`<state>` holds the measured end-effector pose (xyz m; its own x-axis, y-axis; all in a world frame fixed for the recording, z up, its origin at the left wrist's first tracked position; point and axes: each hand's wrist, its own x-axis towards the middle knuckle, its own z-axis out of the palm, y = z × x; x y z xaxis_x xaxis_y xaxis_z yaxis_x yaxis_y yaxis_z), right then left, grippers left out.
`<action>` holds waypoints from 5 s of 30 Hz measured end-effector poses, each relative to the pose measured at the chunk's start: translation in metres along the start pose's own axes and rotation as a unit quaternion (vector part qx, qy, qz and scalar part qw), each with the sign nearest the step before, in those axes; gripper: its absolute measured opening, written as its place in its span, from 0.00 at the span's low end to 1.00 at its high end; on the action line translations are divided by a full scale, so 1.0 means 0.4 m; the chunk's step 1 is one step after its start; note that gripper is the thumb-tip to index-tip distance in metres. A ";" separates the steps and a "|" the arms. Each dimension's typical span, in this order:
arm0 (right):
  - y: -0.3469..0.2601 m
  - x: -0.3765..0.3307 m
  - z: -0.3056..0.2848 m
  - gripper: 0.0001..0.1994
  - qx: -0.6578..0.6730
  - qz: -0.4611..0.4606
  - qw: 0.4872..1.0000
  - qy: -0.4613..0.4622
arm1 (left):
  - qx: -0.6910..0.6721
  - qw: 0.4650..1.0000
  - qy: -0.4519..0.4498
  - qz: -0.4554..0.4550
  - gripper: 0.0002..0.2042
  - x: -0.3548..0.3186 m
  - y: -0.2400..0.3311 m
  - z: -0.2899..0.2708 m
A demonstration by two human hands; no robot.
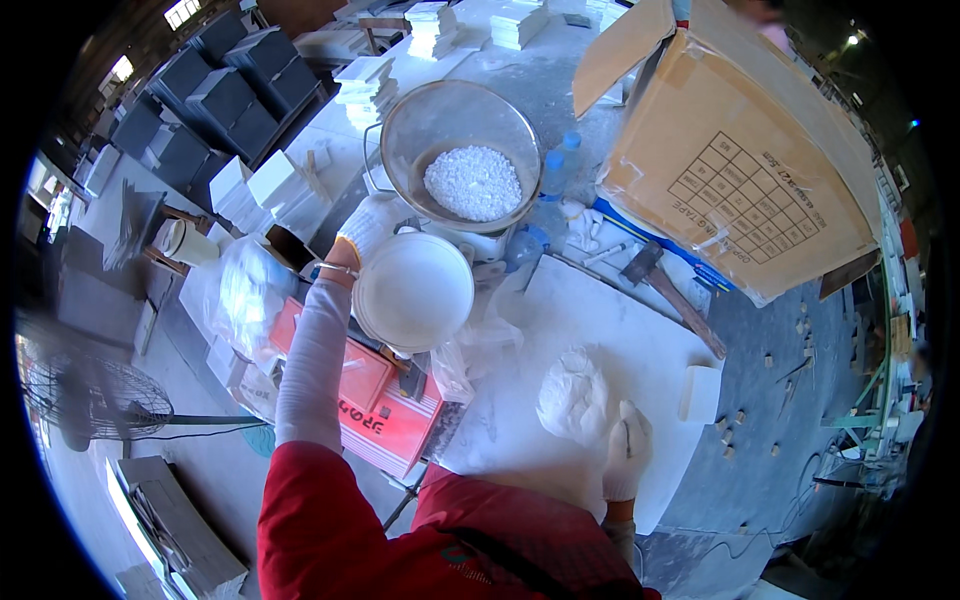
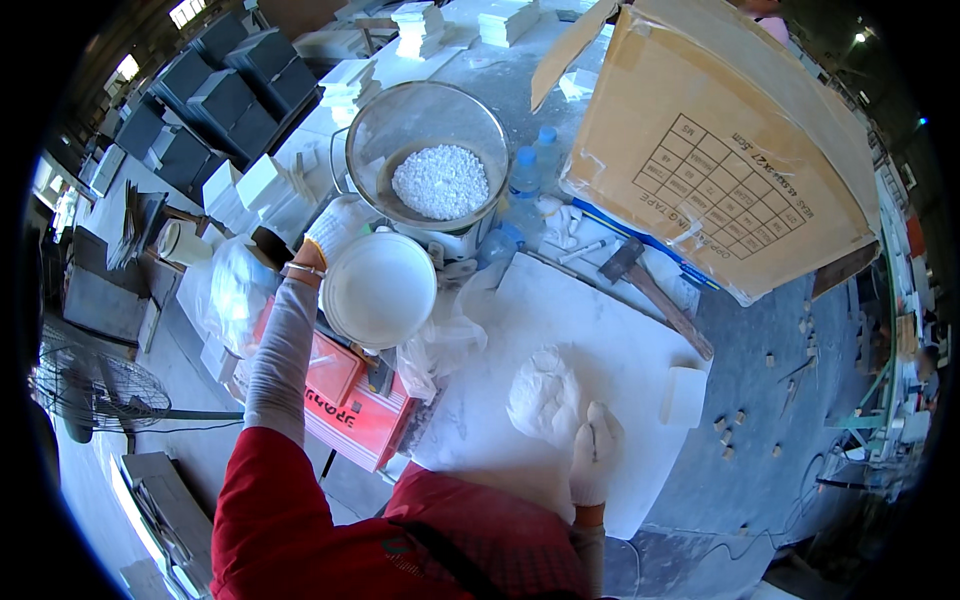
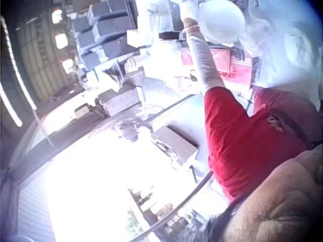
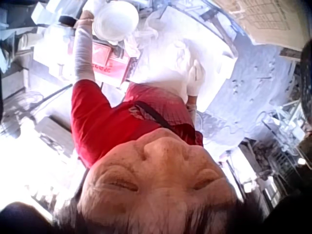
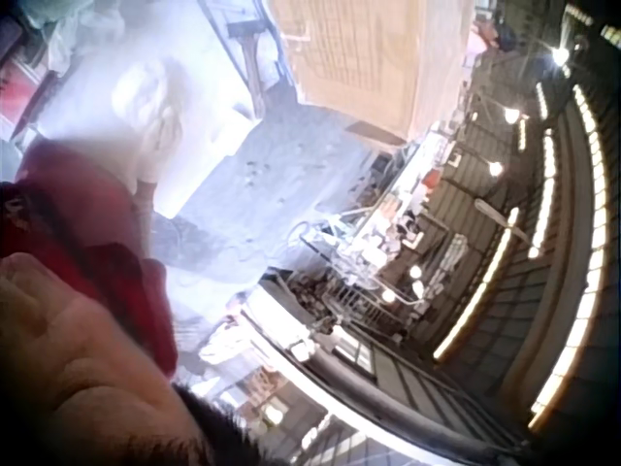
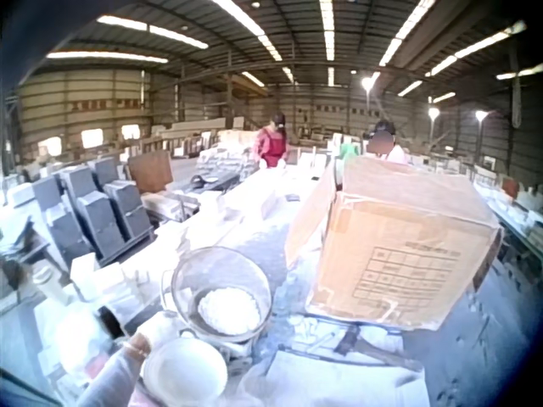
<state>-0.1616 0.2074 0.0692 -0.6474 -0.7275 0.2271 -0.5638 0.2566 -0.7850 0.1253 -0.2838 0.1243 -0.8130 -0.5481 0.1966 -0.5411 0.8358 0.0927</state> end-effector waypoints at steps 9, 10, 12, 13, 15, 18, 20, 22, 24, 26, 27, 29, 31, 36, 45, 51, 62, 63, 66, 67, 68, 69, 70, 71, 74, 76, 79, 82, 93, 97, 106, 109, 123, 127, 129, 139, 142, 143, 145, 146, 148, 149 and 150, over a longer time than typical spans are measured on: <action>0.032 -0.003 0.015 0.17 0.019 -0.008 1.000 0.004 | -0.171 0.978 0.075 -0.087 0.11 0.044 -0.042 0.045; 0.031 -0.002 0.017 0.17 0.015 -0.011 1.000 0.002 | -0.221 0.965 0.055 -0.132 0.11 0.046 -0.043 0.042; 0.032 0.000 0.014 0.17 0.008 -0.009 1.000 0.003 | -0.339 0.905 -0.002 -0.255 0.10 0.087 0.005 0.003; 0.030 0.003 0.013 0.17 0.009 -0.008 1.000 -0.001 | -0.387 0.872 -0.013 -0.299 0.10 0.092 0.016 -0.004; 0.032 0.003 0.009 0.18 0.008 -0.008 1.000 -0.004 | -0.458 0.817 0.002 -0.351 0.11 0.095 0.027 -0.002; 0.041 -0.003 -0.002 0.18 0.011 -0.008 1.000 -0.001 | -0.542 0.753 0.024 -0.372 0.10 0.093 0.018 -0.012; 0.044 0.001 -0.007 0.18 0.015 -0.003 1.000 0.004 | -0.474 0.817 0.070 -0.320 0.07 0.088 0.020 0.014; 0.046 0.000 -0.014 0.18 0.011 0.008 1.000 0.008 | -0.453 0.841 0.087 -0.283 0.09 0.085 0.026 0.019; 0.041 0.004 -0.013 0.17 0.002 0.008 1.000 0.006 | -0.462 0.837 0.088 -0.279 0.11 0.080 0.030 0.016; 0.039 0.010 -0.010 0.17 -0.004 -0.002 1.000 0.004 | -0.471 0.832 0.104 -0.273 0.11 0.082 0.034 0.027; 0.040 0.010 -0.007 0.17 -0.005 -0.008 1.000 0.004 | -0.488 0.825 0.114 -0.261 0.11 0.082 0.035 0.034; 0.054 0.008 0.003 0.16 0.003 -0.016 1.000 0.005 | -0.409 0.885 0.111 -0.194 0.11 0.075 0.026 0.052; 0.055 0.009 0.003 0.16 0.003 -0.023 1.000 0.001 | -0.120 0.978 0.117 -0.123 0.11 0.067 0.019 0.049; 0.043 0.010 -0.007 0.16 -0.005 -0.038 0.999 0.010 | -0.097 0.974 0.153 -0.138 0.11 0.054 0.011 0.078; 0.024 0.007 -0.063 0.16 -0.068 -0.052 0.996 0.030 | -0.158 0.957 0.227 -0.088 0.08 -0.067 0.012 0.016; 0.053 -0.030 -0.119 0.21 0.078 0.092 0.988 0.097 | -0.128 0.984 0.127 0.006 0.11 -0.171 0.163 0.009; 0.037 0.034 -0.228 0.41 0.175 0.187 0.966 0.036 | -0.475 0.875 -0.089 -0.008 0.11 -0.275 0.724 0.318; 0.074 0.016 -0.247 0.42 0.178 0.222 0.957 0.055 | -0.494 0.862 -0.114 -0.007 0.11 -0.262 0.778 0.313; 0.172 -0.031 -0.295 0.45 0.180 0.304 0.931 0.090 | -0.586 0.783 -0.193 -0.082 0.10 -0.242 0.893 0.316; 0.190 -0.048 -0.315 0.43 0.169 0.331 0.925 0.081 | -0.599 0.776 -0.187 -0.068 0.09 -0.244 0.914 0.351; 0.191 -0.062 -0.336 0.41 0.158 0.359 0.917 0.071 | -0.612 0.768 -0.181 -0.057 0.08 -0.244 0.936 0.373; 0.193 -0.077 -0.357 0.39 0.148 0.387 0.908 0.062 | -0.556 0.816 -0.154 0.022 0.09 -0.234 0.958 0.364; 0.220 -0.103 -0.384 0.36 0.149 0.410 0.899 0.049 | -0.494 0.855 -0.124 0.100 0.09 -0.220 0.979 0.354; 0.259 -0.135 -0.391 0.32 0.164 0.406 0.896 0.077 | -0.425 0.882 -0.095 0.180 0.10 -0.207 1.002 0.348; 0.396 -0.233 -0.400 0.21 0.218 0.364 0.891 0.161 | -0.475 0.857 -0.137 0.146 0.12 -0.193 1.056 0.405; 0.370 -0.250 -0.383 0.17 0.237 0.362 0.877 0.208 | -0.495 0.845 -0.181 0.096 0.12 -0.185 1.066 0.413; 0.326 -0.279 -0.361 0.16 0.234 0.381 0.851 0.275 | -0.511 0.829 -0.223 0.046 0.12 -0.163 1.084 0.397; 0.328 -0.323 -0.340 0.17 0.237 0.385 0.828 0.332 | -0.531 0.799 -0.281 -0.031 0.12 -0.136 1.103 0.336; 0.273 -0.340 -0.321 0.22 0.247 0.378 0.840 0.303 | -0.688 0.692 -0.183 -0.120 0.19 -0.188 1.097 0.284; 0.298 -0.308 -0.358 0.27 0.188 0.383 0.872 0.241 | -0.608 0.743 -0.245 -0.134 0.18 -0.149 1.093 0.229; 0.341 -0.261 -0.387 0.21 0.094 0.411 0.885 0.199 | -0.523 0.832 -0.159 -0.092 0.06 -0.160 1.112 0.282; 0.330 -0.264 -0.384 0.20 0.102 0.370 0.898 0.217 | -0.505 0.850 -0.149 -0.024 0.16 -0.164 1.084 0.306; 0.214 -0.226 -0.374 0.15 0.284 0.325 0.835 0.342 | -0.507 0.860 -0.064 -0.005 0.10 -0.130 1.110 0.220; 0.258 -0.228 -0.341 0.17 0.303 0.303 0.810 0.400 | -0.603 0.792 -0.079 -0.059 0.08 -0.120 1.125 0.261; 0.271 -0.226 -0.325 0.18 0.311 0.292 0.801 0.420 | -0.660 0.735 -0.118 -0.101 0.09 -0.122 1.137 0.267; 0.249 -0.225 -0.293 0.17 0.341 0.293 0.775 0.445 | -0.584 0.808 -0.073 -0.036 0.13 -0.151 1.147 0.335; 0.250 -0.219 -0.291 0.16 0.349 0.262 0.779 0.451 | -0.562 0.824 -0.060 -0.028 0.14 -0.158 1.149 0.353; 0.252 -0.219 -0.290 0.16 0.351 0.254 0.780 0.452 | -0.560 0.825 -0.064 -0.034 0.14 -0.157 1.152 0.352; 0.257 -0.221 -0.289 0.16 0.346 0.254 0.779 0.456 | -0.568 0.816 -0.093 -0.059 0.14 -0.155 1.155 0.350; 0.261 -0.220 -0.288 0.16 0.344 0.250 0.780 0.459 | -0.581 0.802 -0.110 -0.079 0.14 -0.148 1.160 0.339; 0.269 -0.218 -0.281 0.17 0.343 0.227 0.784 0.465 | -0.651 0.729 -0.154 -0.148 0.15 -0.135 1.173 0.316; 0.273 -0.219 -0.280 0.17 0.346 0.219 0.783 0.469 | -0.684 0.686 -0.169 -0.183 0.16 -0.127 1.183 0.302; 0.278 -0.221 -0.278 0.17 0.358 0.215 0.777 0.472 | -0.719 0.636 -0.176 -0.218 0.18 -0.122 1.194 0.287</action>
<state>-0.2241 0.3710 0.0259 -0.9749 0.2043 -0.0889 0.0199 -0.3177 -0.9480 -0.1182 0.1384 0.0470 -0.7877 -0.4991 -0.3612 -0.1813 -0.3725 0.9102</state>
